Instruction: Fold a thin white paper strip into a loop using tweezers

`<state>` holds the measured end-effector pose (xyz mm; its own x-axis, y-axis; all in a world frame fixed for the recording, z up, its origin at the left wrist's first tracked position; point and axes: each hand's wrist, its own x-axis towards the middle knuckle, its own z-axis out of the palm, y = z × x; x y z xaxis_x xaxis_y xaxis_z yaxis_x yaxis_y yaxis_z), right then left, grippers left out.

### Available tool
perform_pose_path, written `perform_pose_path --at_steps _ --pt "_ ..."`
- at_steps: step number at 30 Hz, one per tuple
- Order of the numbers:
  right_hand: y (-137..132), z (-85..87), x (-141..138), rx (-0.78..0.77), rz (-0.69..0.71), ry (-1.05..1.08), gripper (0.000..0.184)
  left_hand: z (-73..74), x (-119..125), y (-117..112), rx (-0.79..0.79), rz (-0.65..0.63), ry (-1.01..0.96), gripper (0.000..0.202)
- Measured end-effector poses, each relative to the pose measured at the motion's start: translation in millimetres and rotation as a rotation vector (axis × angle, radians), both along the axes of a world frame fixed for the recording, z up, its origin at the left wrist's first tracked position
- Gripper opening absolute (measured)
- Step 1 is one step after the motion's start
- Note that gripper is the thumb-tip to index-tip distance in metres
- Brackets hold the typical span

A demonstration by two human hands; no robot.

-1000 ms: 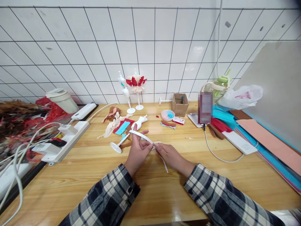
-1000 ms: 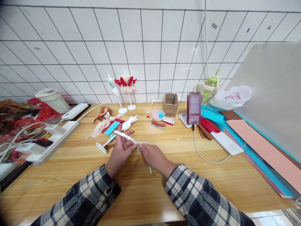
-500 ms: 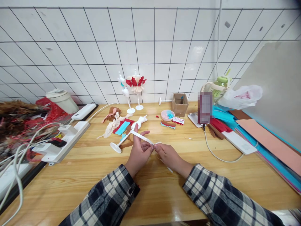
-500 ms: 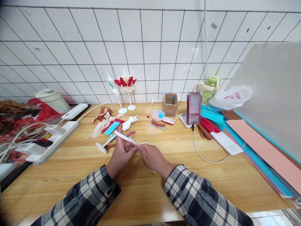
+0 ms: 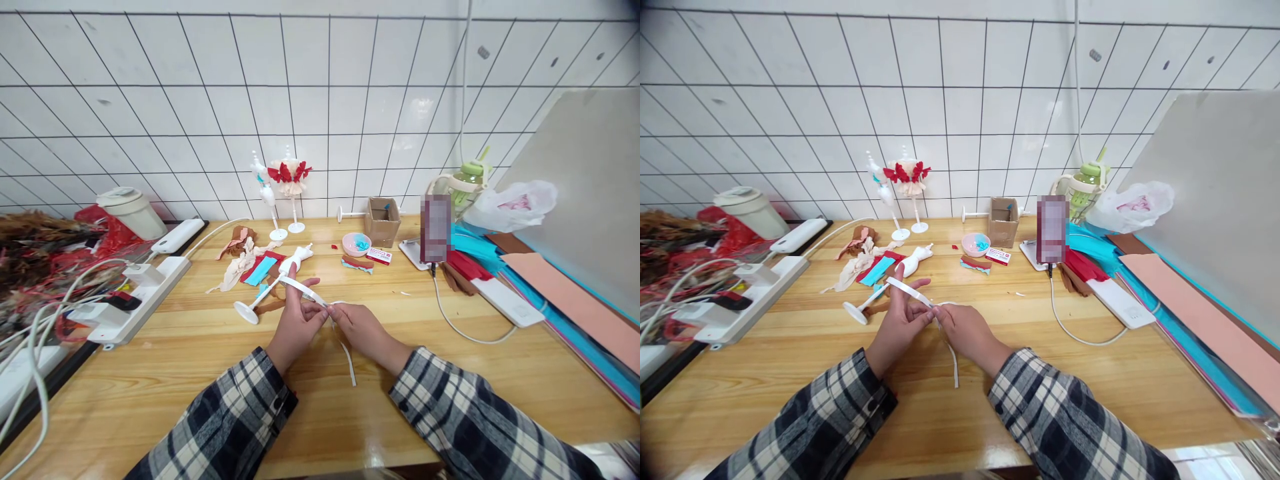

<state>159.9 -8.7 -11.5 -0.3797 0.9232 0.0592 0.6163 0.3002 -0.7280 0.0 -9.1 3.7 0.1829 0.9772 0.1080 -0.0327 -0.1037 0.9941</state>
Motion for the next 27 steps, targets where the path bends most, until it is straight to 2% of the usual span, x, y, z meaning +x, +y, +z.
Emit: perform_pose_path --at_steps 4,9,11,14,18,27 --pt "0.2 0.5 2.2 0.016 -0.004 -0.01 0.047 0.9 -2.5 1.7 0.0 0.019 -0.026 0.088" --pt "2.7 -3.3 3.6 -0.007 0.027 -0.019 0.053 3.1 -2.0 5.1 0.022 0.139 0.036 0.075" --pt "3.6 -4.5 3.6 -0.029 0.05 0.001 0.053 2.9 -0.8 6.1 0.004 0.15 0.03 0.075" --pt "4.1 -4.9 3.1 -0.07 0.078 0.05 0.054 1.1 0.3 7.1 -0.038 0.147 -0.014 0.078" --pt "3.7 -4.0 2.5 -0.094 0.045 0.03 0.055 -1.7 -0.6 8.3 -0.042 0.208 -0.041 0.087" --pt "5.0 -3.6 3.6 -0.072 0.012 -0.007 0.049 -3.3 -0.9 9.2 -0.075 0.143 -0.055 0.099"
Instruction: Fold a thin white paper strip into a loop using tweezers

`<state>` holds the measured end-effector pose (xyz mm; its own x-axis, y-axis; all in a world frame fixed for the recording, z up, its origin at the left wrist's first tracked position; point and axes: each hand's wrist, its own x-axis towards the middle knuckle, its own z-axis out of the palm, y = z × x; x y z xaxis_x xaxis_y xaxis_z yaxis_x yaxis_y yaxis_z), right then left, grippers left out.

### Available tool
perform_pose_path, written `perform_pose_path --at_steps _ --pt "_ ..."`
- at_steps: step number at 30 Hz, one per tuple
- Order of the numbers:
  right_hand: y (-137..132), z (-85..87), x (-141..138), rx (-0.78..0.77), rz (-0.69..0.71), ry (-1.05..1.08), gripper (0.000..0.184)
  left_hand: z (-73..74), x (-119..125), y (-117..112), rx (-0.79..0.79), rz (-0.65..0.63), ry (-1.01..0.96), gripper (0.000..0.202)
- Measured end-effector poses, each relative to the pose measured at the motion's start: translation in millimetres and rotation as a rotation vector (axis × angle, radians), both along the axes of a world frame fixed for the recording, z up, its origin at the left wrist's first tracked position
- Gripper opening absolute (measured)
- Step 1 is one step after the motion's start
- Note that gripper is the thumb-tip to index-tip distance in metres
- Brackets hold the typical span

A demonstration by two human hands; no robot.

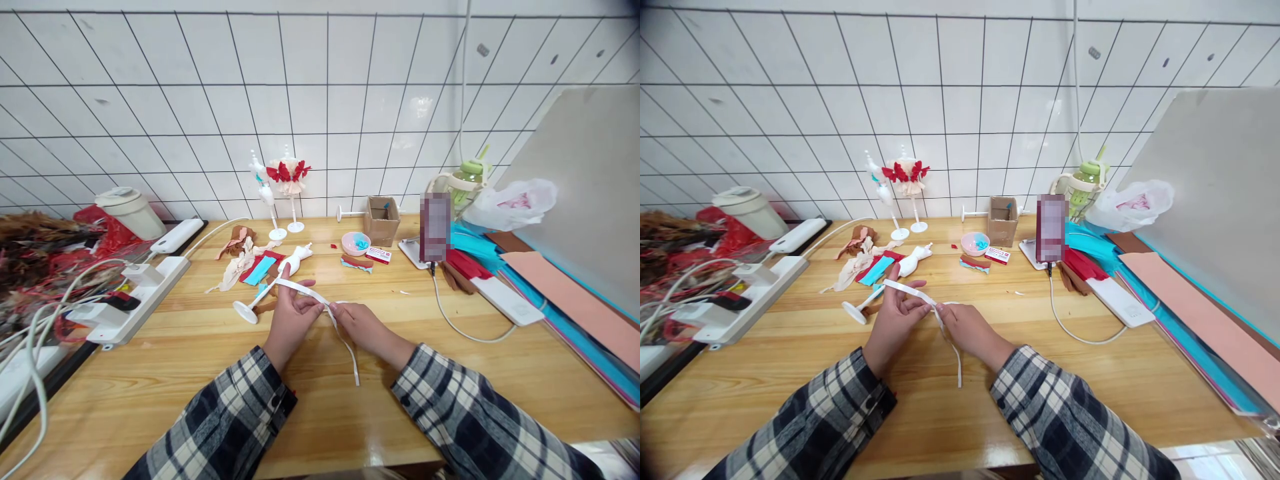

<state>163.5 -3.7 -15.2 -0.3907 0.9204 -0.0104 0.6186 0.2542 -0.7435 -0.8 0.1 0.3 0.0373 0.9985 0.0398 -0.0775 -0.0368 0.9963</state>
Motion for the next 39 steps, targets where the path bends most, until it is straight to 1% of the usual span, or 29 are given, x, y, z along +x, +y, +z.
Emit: perform_pose_path --at_steps 5,8,12,14,20,23,25,27,29,32,33,35,37,39 --pt "-2.3 1.8 -1.9 0.021 -0.004 -0.046 0.049 -3.6 -1.3 1.5 -0.033 0.02 0.03 0.097" --pt "-3.7 2.7 -2.4 0.017 -0.008 -0.062 0.049 -4.0 -1.3 2.2 -0.02 0.039 0.051 0.095" --pt "-3.2 1.8 -1.2 0.014 0.005 -0.023 0.047 -1.9 -1.8 2.6 0.019 0.109 0.075 0.094" --pt "-2.4 0.6 -0.6 0.016 0.006 -0.015 0.047 -1.1 -2.2 2.5 0.024 0.121 0.067 0.094" --pt "-2.1 -1.1 -2.1 0.019 -0.033 -0.03 0.048 -0.6 -0.5 1.1 -0.075 0.016 0.007 0.101" --pt "-1.4 1.4 -0.4 0.007 -0.025 -0.027 0.049 0.6 -0.4 1.6 -0.101 0.032 -0.053 0.103" --pt "0.5 4.3 4.3 0.006 -0.049 -0.021 0.049 1.9 -1.1 2.2 -0.108 0.057 -0.111 0.104" --pt "3.5 7.5 11.4 0.014 -0.122 -0.007 0.048 3.2 -1.6 2.5 -0.116 0.062 -0.168 0.105" --pt "6.5 10.5 18.6 0.042 -0.225 0.015 0.048 4.4 -1.5 1.9 -0.137 0.047 -0.223 0.108" --pt "8.2 14.0 24.2 0.131 -0.342 0.1 0.044 5.6 -0.3 -0.3 -0.161 0.022 -0.268 0.109" --pt "7.8 14.9 24.1 0.147 -0.346 0.139 0.039 5.7 0.2 -1.1 -0.163 0.005 -0.272 0.109" --pt "6.1 16.4 21.3 0.122 -0.298 0.216 0.03 5.4 0.9 -2.5 -0.171 -0.05 -0.274 0.108" --pt "3.9 17.5 17.0 0.052 -0.232 0.257 0.029 4.2 1.1 -3.4 -0.182 -0.11 -0.271 0.109" --pt "2.3 18.2 13.6 0.002 -0.193 0.252 0.03 2.2 0.7 -3.5 -0.181 -0.146 -0.257 0.109"
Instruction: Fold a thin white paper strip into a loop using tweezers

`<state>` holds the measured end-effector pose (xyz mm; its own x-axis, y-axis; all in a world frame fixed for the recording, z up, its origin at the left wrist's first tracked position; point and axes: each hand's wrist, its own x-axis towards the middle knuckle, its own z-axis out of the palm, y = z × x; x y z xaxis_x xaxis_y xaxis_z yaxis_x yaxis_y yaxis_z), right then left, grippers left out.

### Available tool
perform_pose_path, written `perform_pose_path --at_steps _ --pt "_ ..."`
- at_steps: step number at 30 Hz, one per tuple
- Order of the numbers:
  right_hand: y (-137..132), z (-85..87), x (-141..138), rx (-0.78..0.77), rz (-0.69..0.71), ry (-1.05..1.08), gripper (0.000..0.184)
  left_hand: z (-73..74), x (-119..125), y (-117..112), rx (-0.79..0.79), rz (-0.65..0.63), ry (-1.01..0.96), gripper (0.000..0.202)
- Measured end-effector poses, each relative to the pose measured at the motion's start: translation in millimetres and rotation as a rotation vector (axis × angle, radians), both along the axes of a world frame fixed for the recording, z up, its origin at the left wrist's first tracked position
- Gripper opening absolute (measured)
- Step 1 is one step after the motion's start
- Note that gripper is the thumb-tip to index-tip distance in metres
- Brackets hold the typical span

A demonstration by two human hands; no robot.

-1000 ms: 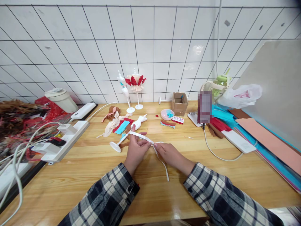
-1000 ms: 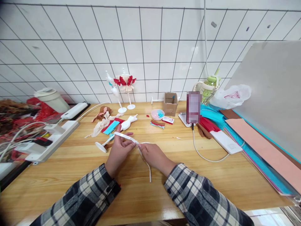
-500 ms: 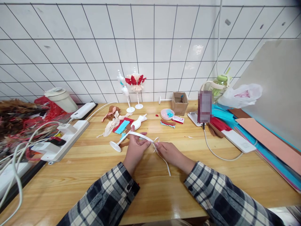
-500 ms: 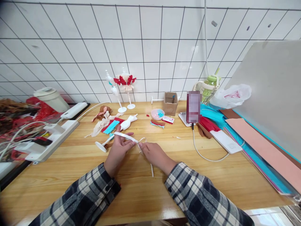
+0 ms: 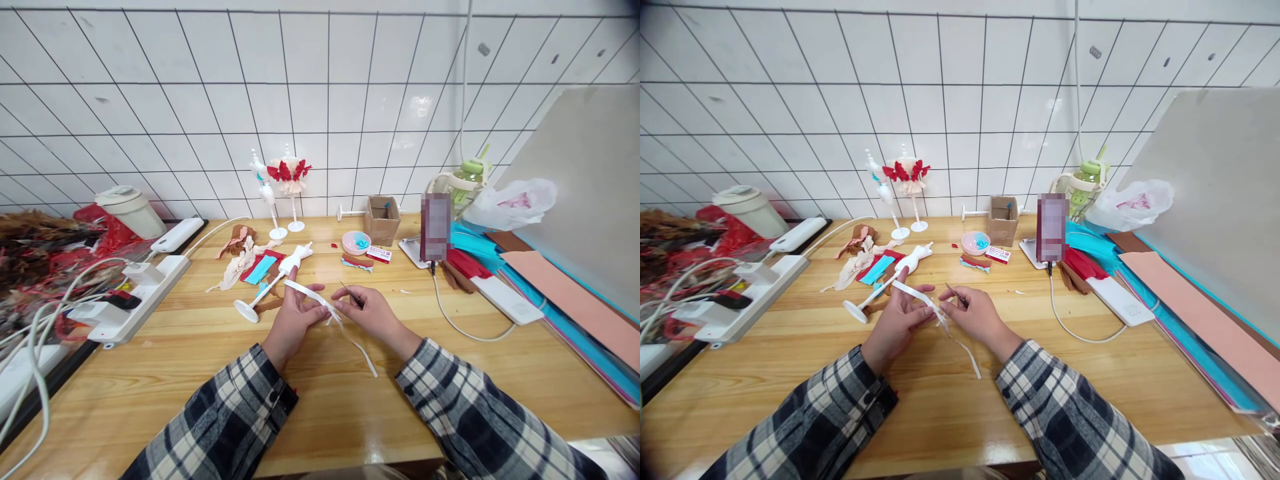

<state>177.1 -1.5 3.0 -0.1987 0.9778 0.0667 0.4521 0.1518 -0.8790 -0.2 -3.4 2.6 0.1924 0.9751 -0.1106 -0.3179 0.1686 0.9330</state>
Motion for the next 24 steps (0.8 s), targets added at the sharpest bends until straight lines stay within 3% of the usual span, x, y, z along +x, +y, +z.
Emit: perform_pose_path --at_steps 16,24 --pt "-1.5 -1.2 0.9 0.016 0.114 -0.109 0.016 -2.3 -1.4 1.0 0.035 -0.027 0.074 0.108" --pt "-5.5 1.5 1.3 0.248 0.098 -0.581 0.015 -1.6 0.4 0.3 -0.058 -0.056 0.145 0.113"
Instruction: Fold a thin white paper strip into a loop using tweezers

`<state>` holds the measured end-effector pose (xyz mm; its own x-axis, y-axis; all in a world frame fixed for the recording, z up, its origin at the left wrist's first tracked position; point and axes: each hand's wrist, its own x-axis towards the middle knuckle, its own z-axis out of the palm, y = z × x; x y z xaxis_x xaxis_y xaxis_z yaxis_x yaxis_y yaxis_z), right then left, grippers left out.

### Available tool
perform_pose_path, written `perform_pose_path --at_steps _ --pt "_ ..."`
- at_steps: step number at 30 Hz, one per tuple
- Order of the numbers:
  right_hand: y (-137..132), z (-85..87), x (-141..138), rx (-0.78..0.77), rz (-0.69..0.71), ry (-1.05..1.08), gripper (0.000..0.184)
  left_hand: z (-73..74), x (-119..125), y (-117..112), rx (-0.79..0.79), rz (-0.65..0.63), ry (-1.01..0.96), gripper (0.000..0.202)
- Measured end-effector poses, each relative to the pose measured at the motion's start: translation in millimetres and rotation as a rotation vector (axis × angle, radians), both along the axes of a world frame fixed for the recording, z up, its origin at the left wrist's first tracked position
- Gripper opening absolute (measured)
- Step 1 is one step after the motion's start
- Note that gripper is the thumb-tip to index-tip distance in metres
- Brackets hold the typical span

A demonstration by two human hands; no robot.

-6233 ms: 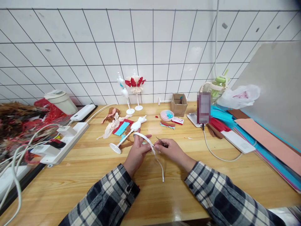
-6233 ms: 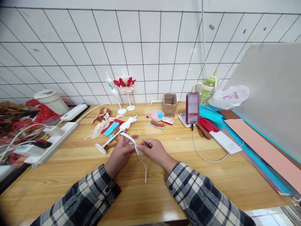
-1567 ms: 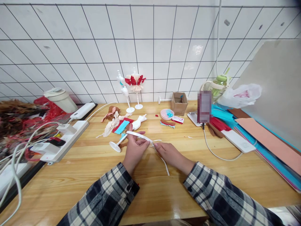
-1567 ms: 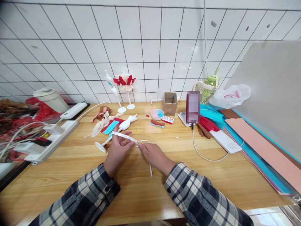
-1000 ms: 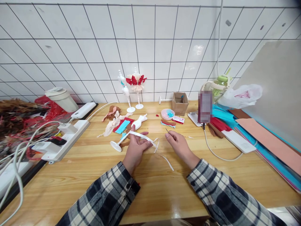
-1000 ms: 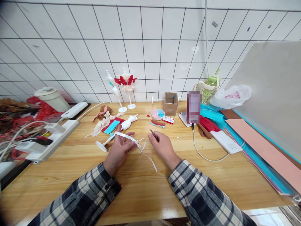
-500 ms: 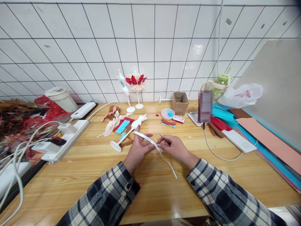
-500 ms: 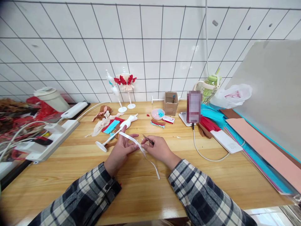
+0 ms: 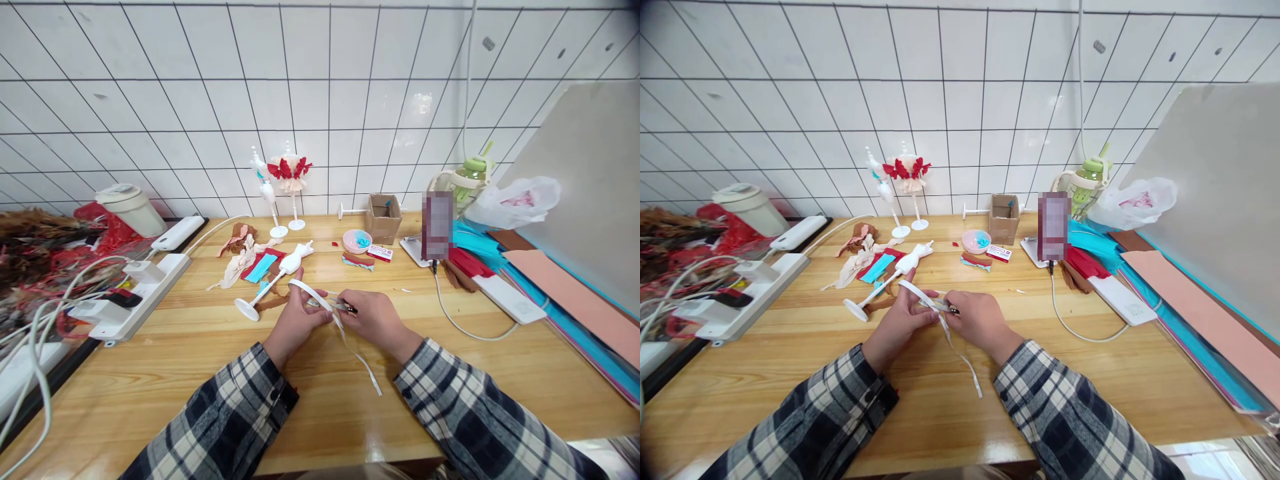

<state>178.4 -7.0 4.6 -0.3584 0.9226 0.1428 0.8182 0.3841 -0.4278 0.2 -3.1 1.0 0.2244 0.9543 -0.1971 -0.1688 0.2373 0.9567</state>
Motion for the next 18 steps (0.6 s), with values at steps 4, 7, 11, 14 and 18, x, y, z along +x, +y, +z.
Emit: perform_pose_path --at_steps 4,7,11,14,18 --pt "1.4 -2.4 -0.6 -0.028 -0.031 0.062 0.018 0.6 -1.3 0.6 -0.01 0.013 0.013 0.112" --pt "4.3 -4.0 1.8 -0.102 -0.093 0.252 0.035 -0.6 -2.9 2.8 0.024 0.074 0.056 0.108" --pt "4.1 -2.1 5.4 -0.169 -0.128 0.387 0.038 -3.9 -4.8 6.5 0.043 0.169 0.059 0.109" --pt "-0.5 -0.7 2.3 -0.214 -0.002 0.359 0.041 -6.6 -5.9 8.0 0.054 0.214 0.044 0.111" --pt "-4.9 -2.3 -7.6 -0.274 0.024 0.143 0.041 -9.0 -6.7 7.9 0.069 0.219 0.027 0.111"
